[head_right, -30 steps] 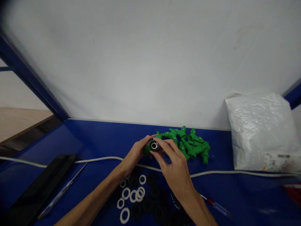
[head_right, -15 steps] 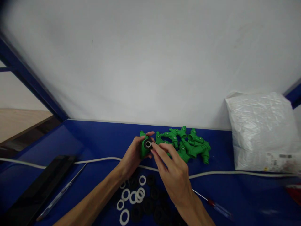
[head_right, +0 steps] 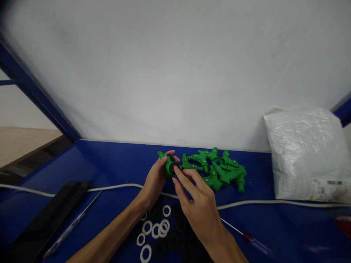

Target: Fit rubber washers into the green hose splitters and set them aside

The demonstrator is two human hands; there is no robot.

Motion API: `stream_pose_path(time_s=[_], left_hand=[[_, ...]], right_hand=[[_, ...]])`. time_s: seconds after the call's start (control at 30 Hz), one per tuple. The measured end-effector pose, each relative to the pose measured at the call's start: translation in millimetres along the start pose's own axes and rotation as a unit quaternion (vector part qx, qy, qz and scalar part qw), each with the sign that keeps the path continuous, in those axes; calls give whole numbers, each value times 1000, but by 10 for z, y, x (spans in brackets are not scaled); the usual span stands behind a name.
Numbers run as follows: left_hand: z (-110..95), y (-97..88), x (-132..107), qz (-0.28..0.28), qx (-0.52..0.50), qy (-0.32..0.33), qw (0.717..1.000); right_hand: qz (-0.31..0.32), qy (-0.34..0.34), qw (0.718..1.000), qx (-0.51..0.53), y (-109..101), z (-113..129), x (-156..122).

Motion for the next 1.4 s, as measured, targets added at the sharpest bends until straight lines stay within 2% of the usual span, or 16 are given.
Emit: stream_pose_path(time_s=[0.2, 0.57, 0.7, 0.8, 0.87, 0.97, 1.07, 1.13, 1.23, 1.4], left_hand=[[-18, -8, -8, 5, 35, 35, 999], [-52, -32, 1, 4, 54, 47, 997], [-82, -32, 36, 39, 78, 12, 996], [-113, -20, 39, 49, 112, -14, 992], [-131, -17, 29, 43, 131, -15, 990], [-138, -17, 11, 35, 126, -2, 991], [-119, -5, -1, 50, 62, 8, 997], [-96, 8, -4, 68, 7, -7, 998], [-64, 24, -1, 88, -40, -39, 995], [-48, 42, -2, 96, -35, -63, 993]], right_hand=[[11, 75, 997, 34, -13, -3, 37], [44, 129, 989, 60, -2, -41, 9], [33, 112, 989, 87, -33, -28, 19], [11, 145, 984, 101, -76, -30, 60], [19, 210, 969, 127, -73, -56, 76], [76, 322, 922, 201, -6, -104, 52], [119, 380, 874, 280, 67, -127, 5], [120, 402, 852, 313, 88, -138, -18], [88, 425, 836, 335, 82, -163, -30], [29, 433, 834, 340, 53, -193, -10]])
Point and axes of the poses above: each hand's wrist, its own x-axis towards the middle knuckle, its own y-axis out of the palm, z = x × y, the point moved 2 cm from there along x, towards the middle knuckle, and after that the axes turned 8 degrees about -z, right-handed, at the moved point
